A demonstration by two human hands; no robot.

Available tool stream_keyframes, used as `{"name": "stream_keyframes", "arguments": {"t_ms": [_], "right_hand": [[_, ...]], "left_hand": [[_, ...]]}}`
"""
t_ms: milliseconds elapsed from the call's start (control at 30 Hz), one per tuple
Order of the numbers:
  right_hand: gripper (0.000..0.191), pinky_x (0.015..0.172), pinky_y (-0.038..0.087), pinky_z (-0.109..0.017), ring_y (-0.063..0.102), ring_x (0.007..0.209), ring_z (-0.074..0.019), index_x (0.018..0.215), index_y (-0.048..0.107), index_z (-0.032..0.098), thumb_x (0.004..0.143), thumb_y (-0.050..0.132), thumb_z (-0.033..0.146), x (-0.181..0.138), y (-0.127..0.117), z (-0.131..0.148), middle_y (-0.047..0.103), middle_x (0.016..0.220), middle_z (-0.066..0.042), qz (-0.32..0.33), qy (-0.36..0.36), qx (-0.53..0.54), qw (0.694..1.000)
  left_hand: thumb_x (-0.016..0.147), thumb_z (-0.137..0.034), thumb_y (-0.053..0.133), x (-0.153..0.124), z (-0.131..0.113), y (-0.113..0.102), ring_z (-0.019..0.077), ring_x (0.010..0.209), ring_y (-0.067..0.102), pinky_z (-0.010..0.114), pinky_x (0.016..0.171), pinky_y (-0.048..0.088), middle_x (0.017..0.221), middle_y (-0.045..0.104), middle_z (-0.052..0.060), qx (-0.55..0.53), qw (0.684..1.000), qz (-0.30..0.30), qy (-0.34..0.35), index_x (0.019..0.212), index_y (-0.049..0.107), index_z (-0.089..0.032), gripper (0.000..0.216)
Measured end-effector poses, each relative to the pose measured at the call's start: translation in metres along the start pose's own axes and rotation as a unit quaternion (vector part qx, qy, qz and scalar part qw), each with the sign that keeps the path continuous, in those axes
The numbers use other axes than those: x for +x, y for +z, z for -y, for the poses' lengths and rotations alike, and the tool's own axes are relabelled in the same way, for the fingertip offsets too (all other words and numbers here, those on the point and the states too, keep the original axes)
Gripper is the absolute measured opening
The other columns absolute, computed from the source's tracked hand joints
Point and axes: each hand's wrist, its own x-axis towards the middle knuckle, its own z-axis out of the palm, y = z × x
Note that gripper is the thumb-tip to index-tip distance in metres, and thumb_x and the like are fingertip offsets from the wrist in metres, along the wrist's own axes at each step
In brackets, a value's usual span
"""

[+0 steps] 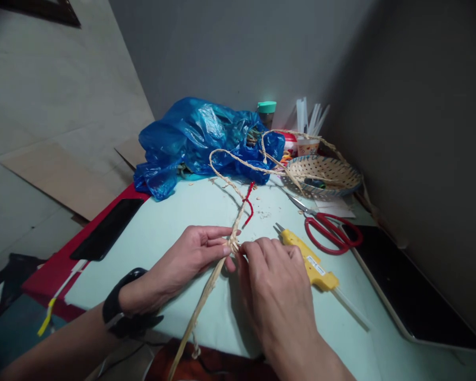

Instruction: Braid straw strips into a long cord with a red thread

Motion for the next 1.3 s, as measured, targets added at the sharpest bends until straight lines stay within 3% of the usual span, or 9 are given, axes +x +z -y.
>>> {"name": "stream_keyframes", "arguments": {"t_ms": [167,300,600,700,833,967,1100,1200,1300], "right_hand": [[0.011,0.064,0.034,-0.032,0.051,0.067,-0.0169,0.079,0.054,0.019,0.089,0.051,0.023,0.004,-0.007,-0.002,0.057,0.074,-0.003,0.031,0.046,0.137,0.989],[0.01,0.064,0.034,-0.029,0.051,0.067,-0.0155,0.078,0.053,0.019,0.087,0.053,0.021,0.009,-0.011,-0.001,0.056,0.073,-0.002,0.003,0.059,0.177,0.982],[0.033,0.058,0.026,-0.033,0.039,0.06,-0.0184,0.066,0.059,0.015,0.089,0.038,0.005,0.012,-0.002,0.014,0.053,0.063,-0.006,-0.04,-0.167,-0.04,0.984],[0.033,0.059,0.027,-0.034,0.043,0.063,-0.0197,0.07,0.064,0.013,0.088,0.038,0.002,0.008,-0.002,0.014,0.058,0.066,-0.008,-0.045,-0.191,-0.07,0.978],[0.03,0.061,0.032,-0.035,0.047,0.069,-0.0212,0.085,0.067,0.005,0.09,0.038,0.003,0.003,-0.003,0.009,0.063,0.072,-0.012,-0.063,-0.189,-0.05,0.979],[0.022,0.064,0.039,-0.032,0.05,0.074,-0.0194,0.097,0.066,0.012,0.091,0.045,0.011,0.001,-0.009,-0.002,0.063,0.083,-0.009,-0.009,-0.09,0.098,0.991],[0.012,0.069,0.045,-0.03,0.057,0.082,-0.0175,0.091,0.062,0.022,0.09,0.05,0.022,0.002,-0.017,-0.009,0.062,0.09,-0.004,0.069,0.067,0.268,0.958],[0.015,0.073,0.048,-0.033,0.061,0.084,-0.0193,0.096,0.053,0.022,0.089,0.053,0.035,0.004,-0.015,-0.011,0.063,0.092,-0.005,0.119,0.189,0.368,0.902],[0.029,0.066,0.05,-0.032,0.062,0.073,-0.0173,0.109,0.043,0.021,0.09,0.049,0.042,0.01,-0.006,-0.012,0.063,0.089,-0.004,0.212,0.235,0.513,0.798]], "left_hand": [[0.079,-0.012,0.057,0.002,0.001,0.002,0.0157,0.07,0.06,0.029,0.077,0.045,0.066,0.067,0.006,0.025,0.999,-0.033,-0.023,0.121,0.059,-0.005,0.043],[0.076,-0.011,0.058,0.004,0.002,0.004,0.0158,0.07,0.06,0.028,0.072,0.045,0.073,0.069,0.006,0.025,0.999,-0.033,-0.024,0.114,0.065,-0.008,0.039],[0.078,-0.021,0.063,0.002,0.01,0.001,0.0177,0.084,0.062,0.028,0.079,0.044,0.084,0.07,0.007,-0.018,0.999,-0.026,-0.034,0.112,0.066,-0.013,0.036],[0.075,-0.02,0.067,0.003,0.009,-0.001,0.0154,0.085,0.06,0.025,0.077,0.043,0.088,0.069,0.007,-0.052,0.996,-0.029,-0.07,0.114,0.065,-0.012,0.04],[0.077,-0.02,0.067,0.004,0.006,-0.004,0.0052,0.065,0.052,0.016,0.059,0.036,0.087,0.067,0.003,-0.071,0.99,-0.015,-0.117,0.117,0.064,-0.016,0.04],[0.076,-0.019,0.068,0.003,0.003,-0.003,0.0055,0.064,0.054,0.016,0.057,0.035,0.083,0.068,0.004,-0.062,0.992,-0.016,-0.111,0.113,0.066,-0.015,0.037],[0.075,-0.017,0.066,0.002,-0.001,0.0,0.014,0.075,0.062,0.024,0.072,0.043,0.075,0.069,0.007,-0.082,0.993,-0.011,-0.089,0.115,0.064,-0.011,0.04],[0.075,-0.015,0.064,0.002,0.0,0.001,0.0155,0.076,0.063,0.027,0.076,0.045,0.076,0.069,0.008,-0.103,0.993,0.008,-0.064,0.112,0.064,-0.009,0.038],[0.074,-0.018,0.065,0.003,0.001,-0.002,0.0152,0.071,0.063,0.028,0.074,0.046,0.077,0.068,0.008,-0.106,0.993,0.019,-0.057,0.113,0.064,-0.011,0.04]]}}
